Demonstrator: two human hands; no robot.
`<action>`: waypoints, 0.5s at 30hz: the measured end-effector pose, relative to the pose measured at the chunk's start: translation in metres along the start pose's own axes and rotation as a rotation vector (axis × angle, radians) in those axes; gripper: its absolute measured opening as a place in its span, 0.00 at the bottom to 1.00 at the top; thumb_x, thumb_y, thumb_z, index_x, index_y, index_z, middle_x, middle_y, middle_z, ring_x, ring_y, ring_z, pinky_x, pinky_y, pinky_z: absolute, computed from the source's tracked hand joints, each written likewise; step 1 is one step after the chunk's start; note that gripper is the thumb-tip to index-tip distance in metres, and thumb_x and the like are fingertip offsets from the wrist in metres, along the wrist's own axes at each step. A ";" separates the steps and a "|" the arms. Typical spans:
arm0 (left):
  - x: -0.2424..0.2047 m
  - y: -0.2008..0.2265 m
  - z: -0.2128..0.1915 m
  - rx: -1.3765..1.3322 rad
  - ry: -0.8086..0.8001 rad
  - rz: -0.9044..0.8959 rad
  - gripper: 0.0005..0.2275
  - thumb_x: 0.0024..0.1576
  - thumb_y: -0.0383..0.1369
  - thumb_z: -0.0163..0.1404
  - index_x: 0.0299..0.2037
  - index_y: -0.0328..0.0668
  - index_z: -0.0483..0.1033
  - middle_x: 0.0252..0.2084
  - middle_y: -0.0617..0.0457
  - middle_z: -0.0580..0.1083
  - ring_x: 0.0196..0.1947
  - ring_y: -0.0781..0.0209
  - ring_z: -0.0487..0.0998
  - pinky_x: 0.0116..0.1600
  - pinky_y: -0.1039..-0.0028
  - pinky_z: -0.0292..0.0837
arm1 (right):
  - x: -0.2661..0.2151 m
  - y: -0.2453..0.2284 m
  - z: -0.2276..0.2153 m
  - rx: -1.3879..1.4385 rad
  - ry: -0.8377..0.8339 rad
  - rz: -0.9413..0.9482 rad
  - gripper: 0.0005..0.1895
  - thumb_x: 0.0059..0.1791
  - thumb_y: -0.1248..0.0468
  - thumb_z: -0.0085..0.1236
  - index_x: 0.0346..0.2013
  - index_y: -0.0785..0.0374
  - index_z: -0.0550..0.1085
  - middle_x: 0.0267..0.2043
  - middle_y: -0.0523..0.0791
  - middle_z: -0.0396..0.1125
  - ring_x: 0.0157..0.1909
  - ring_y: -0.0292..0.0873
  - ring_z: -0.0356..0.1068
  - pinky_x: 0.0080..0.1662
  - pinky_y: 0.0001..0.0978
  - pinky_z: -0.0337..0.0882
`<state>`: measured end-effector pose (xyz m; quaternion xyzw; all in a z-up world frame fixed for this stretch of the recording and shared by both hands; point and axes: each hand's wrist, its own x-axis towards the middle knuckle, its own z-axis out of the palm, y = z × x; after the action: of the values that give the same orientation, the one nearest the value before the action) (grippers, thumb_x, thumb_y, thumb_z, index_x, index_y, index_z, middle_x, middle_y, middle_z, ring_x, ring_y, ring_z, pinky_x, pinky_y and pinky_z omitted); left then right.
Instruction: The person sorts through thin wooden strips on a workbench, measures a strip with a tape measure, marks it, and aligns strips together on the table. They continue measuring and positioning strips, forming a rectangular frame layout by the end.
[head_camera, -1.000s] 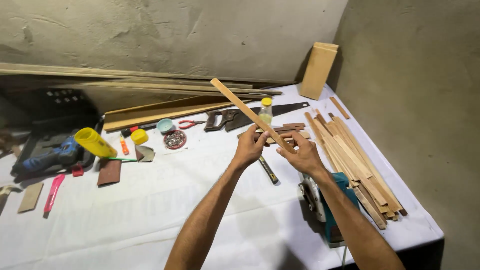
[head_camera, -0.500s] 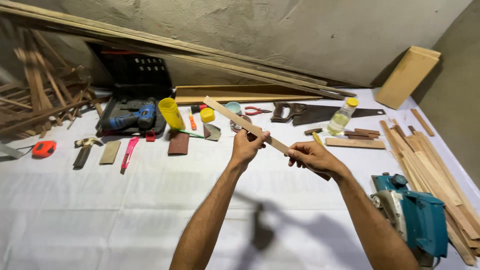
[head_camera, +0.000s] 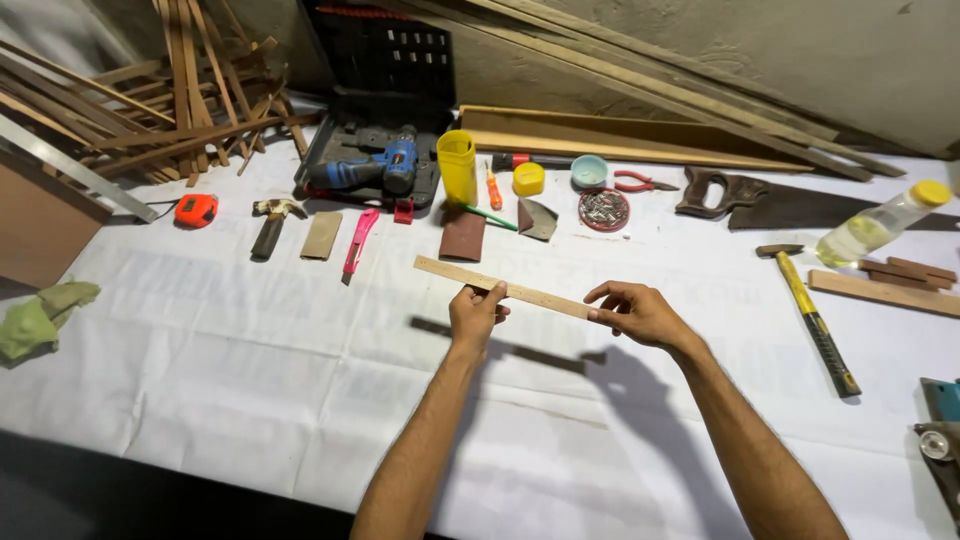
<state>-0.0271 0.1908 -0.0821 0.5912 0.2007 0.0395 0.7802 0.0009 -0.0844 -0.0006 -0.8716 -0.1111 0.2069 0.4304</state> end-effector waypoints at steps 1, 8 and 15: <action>0.001 -0.002 -0.013 0.005 0.006 -0.012 0.12 0.56 0.35 0.60 0.42 0.33 0.76 0.34 0.52 0.81 0.26 0.66 0.78 0.33 0.75 0.76 | 0.006 0.006 0.009 0.006 -0.010 0.008 0.14 0.47 0.57 0.64 0.47 0.55 0.80 0.29 0.42 0.75 0.28 0.36 0.69 0.33 0.34 0.72; -0.017 0.022 -0.060 0.581 0.352 0.035 0.25 0.51 0.31 0.62 0.54 0.36 0.62 0.46 0.42 0.71 0.37 0.51 0.74 0.40 0.57 0.72 | 0.033 0.054 0.054 -0.331 0.076 -0.017 0.18 0.46 0.56 0.66 0.50 0.52 0.79 0.40 0.44 0.75 0.45 0.42 0.72 0.50 0.37 0.73; 0.003 -0.008 -0.088 1.387 0.156 0.663 0.22 0.55 0.40 0.57 0.59 0.50 0.72 0.66 0.43 0.62 0.68 0.39 0.57 0.65 0.46 0.58 | 0.030 0.060 0.064 -0.504 0.200 -0.010 0.22 0.44 0.55 0.68 0.53 0.50 0.79 0.54 0.43 0.67 0.59 0.46 0.63 0.59 0.42 0.68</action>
<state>-0.0578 0.2691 -0.1093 0.9695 0.0464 0.1778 0.1624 -0.0009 -0.0643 -0.0912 -0.9667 -0.1202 0.0838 0.2097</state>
